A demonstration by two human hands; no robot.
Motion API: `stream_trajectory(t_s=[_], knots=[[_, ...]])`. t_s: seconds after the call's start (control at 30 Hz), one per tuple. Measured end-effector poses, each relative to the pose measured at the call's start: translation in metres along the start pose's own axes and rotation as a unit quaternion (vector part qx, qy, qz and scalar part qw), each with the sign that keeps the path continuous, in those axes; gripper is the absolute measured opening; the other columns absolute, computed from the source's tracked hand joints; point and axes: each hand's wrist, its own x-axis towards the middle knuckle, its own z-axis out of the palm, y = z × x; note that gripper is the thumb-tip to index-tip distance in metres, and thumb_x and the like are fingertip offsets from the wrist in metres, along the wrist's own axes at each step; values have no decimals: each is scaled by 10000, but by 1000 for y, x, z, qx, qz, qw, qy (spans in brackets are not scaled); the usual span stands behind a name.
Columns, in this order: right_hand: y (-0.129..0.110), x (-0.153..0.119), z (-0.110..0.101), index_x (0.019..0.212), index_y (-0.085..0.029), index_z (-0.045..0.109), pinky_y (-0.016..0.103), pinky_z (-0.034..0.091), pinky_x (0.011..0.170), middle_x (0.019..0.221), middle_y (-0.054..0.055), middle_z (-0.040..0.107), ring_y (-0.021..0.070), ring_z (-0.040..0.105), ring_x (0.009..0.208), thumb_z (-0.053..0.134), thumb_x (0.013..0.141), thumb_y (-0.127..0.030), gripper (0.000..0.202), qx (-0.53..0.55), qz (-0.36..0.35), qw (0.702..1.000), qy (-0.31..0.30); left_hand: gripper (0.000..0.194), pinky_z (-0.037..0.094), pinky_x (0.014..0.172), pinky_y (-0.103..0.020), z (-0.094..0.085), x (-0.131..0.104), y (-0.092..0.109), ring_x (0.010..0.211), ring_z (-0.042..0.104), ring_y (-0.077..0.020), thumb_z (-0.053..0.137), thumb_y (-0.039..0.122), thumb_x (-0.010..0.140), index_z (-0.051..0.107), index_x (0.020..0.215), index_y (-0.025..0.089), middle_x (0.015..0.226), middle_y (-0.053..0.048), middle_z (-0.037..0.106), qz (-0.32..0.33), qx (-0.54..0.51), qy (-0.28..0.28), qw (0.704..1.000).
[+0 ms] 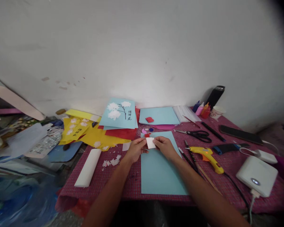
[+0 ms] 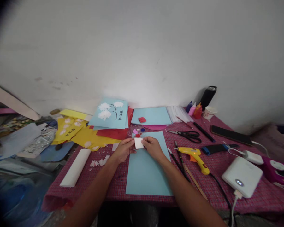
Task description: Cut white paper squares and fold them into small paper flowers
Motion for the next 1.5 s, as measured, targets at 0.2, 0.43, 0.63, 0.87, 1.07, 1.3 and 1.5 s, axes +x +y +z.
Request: stream_trajectory(t_s=[0.2,0.43,0.63,0.87,1.07,1.3,1.5], knots=[[7,0,6,715,-174,550,224,321,491,561,-41,499,101,411,503,559,790,-365,205,16,-4,1000,12,378,491,540,-229,1,0,-1,627,566,-110,700,427,723,650,921,108,728,-42,605,14,33,-1,999],[0,-5,10,817,-182,563,226,373,527,642,-36,523,109,467,555,545,822,-342,161,24,-51,998,-34,361,488,533,-231,4,0,-1,600,560,-105,708,436,699,621,827,110,729,-40,606,14,54,26,998],[-9,-11,9,877,-166,602,240,412,579,730,2,591,125,524,624,506,866,-443,293,8,-62,994,-92,332,475,524,-221,5,0,-1,584,551,-98,707,423,695,617,795,119,696,-18,590,29,84,43,995],[2,-7,12,863,-166,611,238,425,560,748,14,634,139,573,633,572,820,-394,235,-43,-38,995,-78,288,455,509,-213,4,2,-3,531,539,-84,728,368,668,599,755,126,666,1,598,34,106,43,993],[-2,-8,10,927,-157,606,237,410,495,676,16,637,142,579,567,495,867,-410,282,20,2,993,-117,297,462,524,-224,0,4,-7,546,565,-96,713,389,694,593,778,131,699,-9,619,40,91,41,994],[-5,-10,10,1038,-146,585,238,447,581,820,19,653,141,595,684,679,738,-327,363,93,-34,984,-149,327,460,517,-224,-1,4,-6,553,563,-104,724,416,682,576,737,130,659,-13,601,53,75,52,994],[-3,-8,10,965,-146,595,240,443,513,666,14,648,137,585,557,550,824,-365,264,53,1,991,-124,374,462,517,-231,3,1,-2,545,552,-104,677,488,714,590,772,129,656,-22,606,43,64,38,996]])
